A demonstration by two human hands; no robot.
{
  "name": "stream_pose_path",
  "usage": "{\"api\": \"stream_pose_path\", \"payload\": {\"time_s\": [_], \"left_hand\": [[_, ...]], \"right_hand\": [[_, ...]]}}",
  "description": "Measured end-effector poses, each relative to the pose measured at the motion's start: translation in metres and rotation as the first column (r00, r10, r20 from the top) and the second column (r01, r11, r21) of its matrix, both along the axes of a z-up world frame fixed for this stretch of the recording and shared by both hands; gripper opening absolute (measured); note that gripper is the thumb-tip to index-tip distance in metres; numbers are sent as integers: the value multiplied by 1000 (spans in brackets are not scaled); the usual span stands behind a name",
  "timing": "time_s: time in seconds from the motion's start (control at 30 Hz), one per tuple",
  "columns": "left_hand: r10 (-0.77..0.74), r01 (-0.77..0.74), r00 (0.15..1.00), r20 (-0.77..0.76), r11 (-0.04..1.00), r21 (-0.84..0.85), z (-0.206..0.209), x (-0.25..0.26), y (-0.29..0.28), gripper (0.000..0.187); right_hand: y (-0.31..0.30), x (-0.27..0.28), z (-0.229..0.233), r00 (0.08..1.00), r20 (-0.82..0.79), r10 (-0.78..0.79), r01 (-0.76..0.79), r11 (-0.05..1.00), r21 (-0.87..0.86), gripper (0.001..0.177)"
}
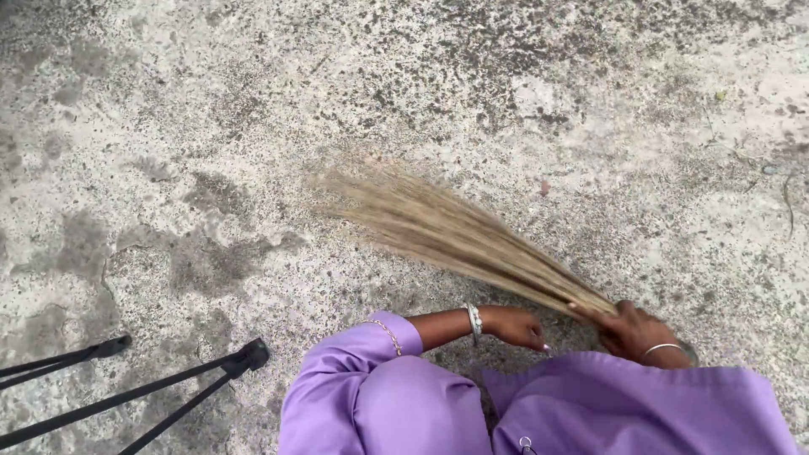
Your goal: Sweeping an outdoor concrete area with a handheld straw broom.
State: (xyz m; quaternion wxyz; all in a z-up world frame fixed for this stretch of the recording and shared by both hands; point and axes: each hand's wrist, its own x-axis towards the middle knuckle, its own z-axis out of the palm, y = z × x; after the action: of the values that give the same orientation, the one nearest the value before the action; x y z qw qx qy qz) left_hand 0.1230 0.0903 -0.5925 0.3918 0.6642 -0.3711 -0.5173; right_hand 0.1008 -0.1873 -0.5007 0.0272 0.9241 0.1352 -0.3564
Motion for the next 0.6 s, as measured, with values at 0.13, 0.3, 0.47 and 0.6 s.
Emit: {"api": "stream_pose_path", "payload": {"time_s": [0.13,0.3,0.47,0.6], "left_hand": [[34,-55,987,159,990,130,9,22,26,51],[332,-302,931,-154,935,187,60,37,24,55],[633,-626,621,-462,755,193,110,50,11,70],[604,-996,91,-791,72,-60,143,44,26,50]], "right_hand": [[-115,22,-3,884,57,-464,465,858,-220,84],[-85,73,51,791,327,-517,538,842,31,95],[75,66,107,822,124,-556,403,722,563,104],[129,60,122,955,205,-216,-62,529,846,116]]}}
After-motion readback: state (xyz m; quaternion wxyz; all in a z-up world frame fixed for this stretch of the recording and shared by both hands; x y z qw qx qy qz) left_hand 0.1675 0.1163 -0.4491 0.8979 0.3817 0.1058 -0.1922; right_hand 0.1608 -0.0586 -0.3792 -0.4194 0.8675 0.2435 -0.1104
